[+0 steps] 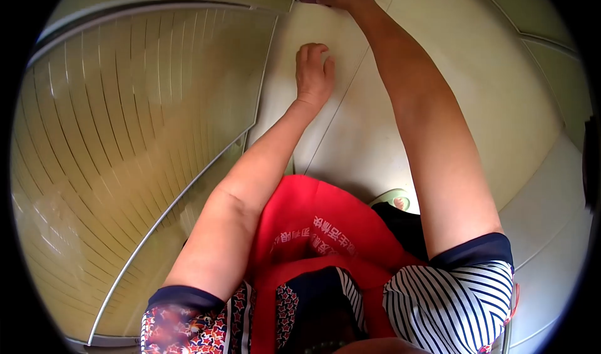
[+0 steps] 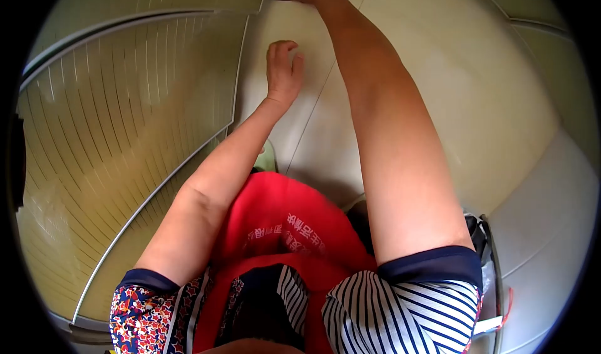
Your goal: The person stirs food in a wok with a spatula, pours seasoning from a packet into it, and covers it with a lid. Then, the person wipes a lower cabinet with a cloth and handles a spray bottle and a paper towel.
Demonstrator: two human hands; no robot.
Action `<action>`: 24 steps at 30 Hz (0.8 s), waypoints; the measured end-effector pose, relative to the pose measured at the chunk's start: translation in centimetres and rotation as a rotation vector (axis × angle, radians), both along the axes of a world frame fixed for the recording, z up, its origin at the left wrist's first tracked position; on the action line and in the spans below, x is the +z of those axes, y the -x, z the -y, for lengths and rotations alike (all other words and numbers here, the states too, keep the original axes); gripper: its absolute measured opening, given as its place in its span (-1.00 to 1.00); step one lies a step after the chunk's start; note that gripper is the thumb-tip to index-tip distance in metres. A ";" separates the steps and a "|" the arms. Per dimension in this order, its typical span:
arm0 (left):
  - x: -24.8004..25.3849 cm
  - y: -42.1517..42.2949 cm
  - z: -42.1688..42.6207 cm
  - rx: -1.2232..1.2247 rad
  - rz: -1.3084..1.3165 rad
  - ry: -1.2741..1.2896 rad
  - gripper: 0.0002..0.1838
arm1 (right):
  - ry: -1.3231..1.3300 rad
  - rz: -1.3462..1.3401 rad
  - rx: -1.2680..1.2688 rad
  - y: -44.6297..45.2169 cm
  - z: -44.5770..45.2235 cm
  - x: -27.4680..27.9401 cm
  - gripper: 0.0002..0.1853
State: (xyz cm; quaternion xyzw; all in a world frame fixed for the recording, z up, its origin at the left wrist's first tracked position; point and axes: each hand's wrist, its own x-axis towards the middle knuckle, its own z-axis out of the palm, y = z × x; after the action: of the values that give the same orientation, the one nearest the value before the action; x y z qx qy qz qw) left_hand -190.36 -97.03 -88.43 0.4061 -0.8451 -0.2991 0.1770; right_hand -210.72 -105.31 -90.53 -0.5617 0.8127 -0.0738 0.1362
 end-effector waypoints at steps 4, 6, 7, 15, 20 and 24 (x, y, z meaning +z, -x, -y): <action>1.6 -1.4 0.2 0.024 -0.024 0.156 -0.69 | -0.027 -0.004 0.213 -4.5 -0.2 2.1 -0.31; 2.8 -2.1 0.1 0.011 0.018 0.219 -0.69 | -0.075 0.010 0.265 -6.7 -1.1 3.7 -0.28; 3.4 -2.5 -0.1 -0.020 0.033 0.231 -0.68 | -0.073 -0.021 0.306 -7.6 -1.2 3.5 -0.34; 4.4 -7.7 -2.5 -0.354 0.233 0.004 -0.80 | 0.211 0.311 0.576 -18.8 -8.9 -3.9 -0.70; 6.0 -9.8 -5.5 -0.425 0.233 -0.104 -0.81 | 0.335 0.576 0.656 -27.2 -12.9 -14.3 -0.67; 6.1 -10.3 -6.4 -0.477 0.181 -0.145 -0.74 | 0.222 0.876 0.759 -23.2 -17.5 -10.0 -0.66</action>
State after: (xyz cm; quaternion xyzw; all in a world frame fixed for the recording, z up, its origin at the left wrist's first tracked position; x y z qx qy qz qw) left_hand -180.03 -90.61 -82.31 0.2321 -0.9058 -0.3545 -0.0042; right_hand -187.48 -87.78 -100.57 -0.7413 0.4101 -0.3297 0.4167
